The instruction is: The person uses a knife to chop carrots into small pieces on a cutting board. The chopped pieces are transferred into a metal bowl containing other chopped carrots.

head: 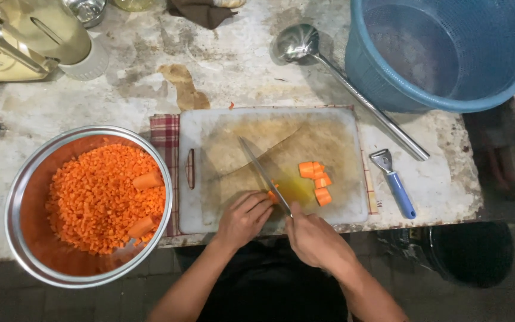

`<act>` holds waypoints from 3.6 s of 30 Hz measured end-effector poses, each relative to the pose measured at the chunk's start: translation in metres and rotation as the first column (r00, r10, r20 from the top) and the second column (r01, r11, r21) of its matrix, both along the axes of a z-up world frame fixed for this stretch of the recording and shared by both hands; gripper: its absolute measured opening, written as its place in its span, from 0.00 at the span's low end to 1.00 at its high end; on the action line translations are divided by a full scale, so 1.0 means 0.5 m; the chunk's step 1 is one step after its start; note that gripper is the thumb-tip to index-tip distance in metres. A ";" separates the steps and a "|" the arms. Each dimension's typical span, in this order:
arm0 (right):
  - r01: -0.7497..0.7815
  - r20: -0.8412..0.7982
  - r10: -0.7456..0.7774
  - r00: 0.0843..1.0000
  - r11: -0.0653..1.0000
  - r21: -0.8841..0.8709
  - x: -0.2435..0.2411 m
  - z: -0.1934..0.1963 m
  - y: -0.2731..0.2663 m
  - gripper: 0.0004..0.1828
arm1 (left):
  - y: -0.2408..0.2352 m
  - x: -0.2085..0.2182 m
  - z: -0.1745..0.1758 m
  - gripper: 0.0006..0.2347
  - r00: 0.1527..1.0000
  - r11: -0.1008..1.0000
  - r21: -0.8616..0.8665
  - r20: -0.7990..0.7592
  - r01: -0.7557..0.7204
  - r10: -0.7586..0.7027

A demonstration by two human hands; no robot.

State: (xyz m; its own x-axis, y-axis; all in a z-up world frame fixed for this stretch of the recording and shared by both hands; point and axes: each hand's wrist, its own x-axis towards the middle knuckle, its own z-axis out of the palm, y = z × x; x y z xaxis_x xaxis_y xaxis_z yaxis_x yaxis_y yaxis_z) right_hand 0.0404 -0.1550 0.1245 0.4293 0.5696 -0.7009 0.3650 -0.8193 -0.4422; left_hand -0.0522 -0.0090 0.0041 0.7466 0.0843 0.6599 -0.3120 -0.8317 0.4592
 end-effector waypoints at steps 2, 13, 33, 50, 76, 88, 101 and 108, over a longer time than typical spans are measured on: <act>-0.010 0.005 0.009 1.000 1.000 0.015 0.001 -0.025 -0.009 0.11 | 0.000 0.004 -0.009 0.04 1.000 1.000 -0.010 0.008 0.002 -0.002; -0.061 0.080 0.053 0.995 0.992 0.110 0.000 -0.098 -0.028 0.11 | 0.013 0.020 -0.029 0.04 0.994 0.980 -0.162 0.006 0.112 -0.112; -0.084 0.050 0.085 0.995 0.996 -0.008 0.018 -0.015 0.030 0.22 | 0.005 0.011 0.001 0.04 0.999 0.991 -0.131 -0.044 -0.004 -0.002; -0.082 0.207 0.067 0.976 0.994 0.065 -0.023 -0.094 0.014 0.15 | 0.004 0.016 -0.023 0.02 0.998 0.989 -0.144 -0.056 -0.021 0.013; -0.096 0.052 0.095 0.994 0.995 0.019 -0.003 0.018 0.020 0.21 | 0.010 -0.006 0.027 0.05 0.999 0.990 -0.137 -0.023 -0.042 0.040; 0.052 -0.050 -0.054 0.997 0.998 -0.041 -0.026 -0.048 0.023 0.13 | 0.018 0.005 0.007 0.04 1.000 0.999 -0.048 -0.020 0.003 -0.004; 0.027 0.209 -0.046 0.977 0.995 0.094 -0.039 -0.165 0.028 0.12 | 0.017 0.004 0.001 0.02 1.000 1.000 -0.014 -0.001 0.013 -0.013; -0.025 0.335 -0.040 0.941 0.981 0.190 -0.005 -0.140 -0.015 0.13 | 0.011 -0.008 0.010 0.07 0.999 0.991 -0.136 0.035 -0.015 0.020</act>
State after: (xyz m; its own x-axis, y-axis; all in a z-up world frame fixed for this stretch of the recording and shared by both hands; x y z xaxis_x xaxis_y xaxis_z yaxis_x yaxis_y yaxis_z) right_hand 0.0379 -0.1625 0.0548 0.6256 0.6729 -0.3948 0.5133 -0.7361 -0.4413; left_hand -0.0560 -0.0033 0.0093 0.7203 0.1872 0.6679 -0.3165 -0.7681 0.5566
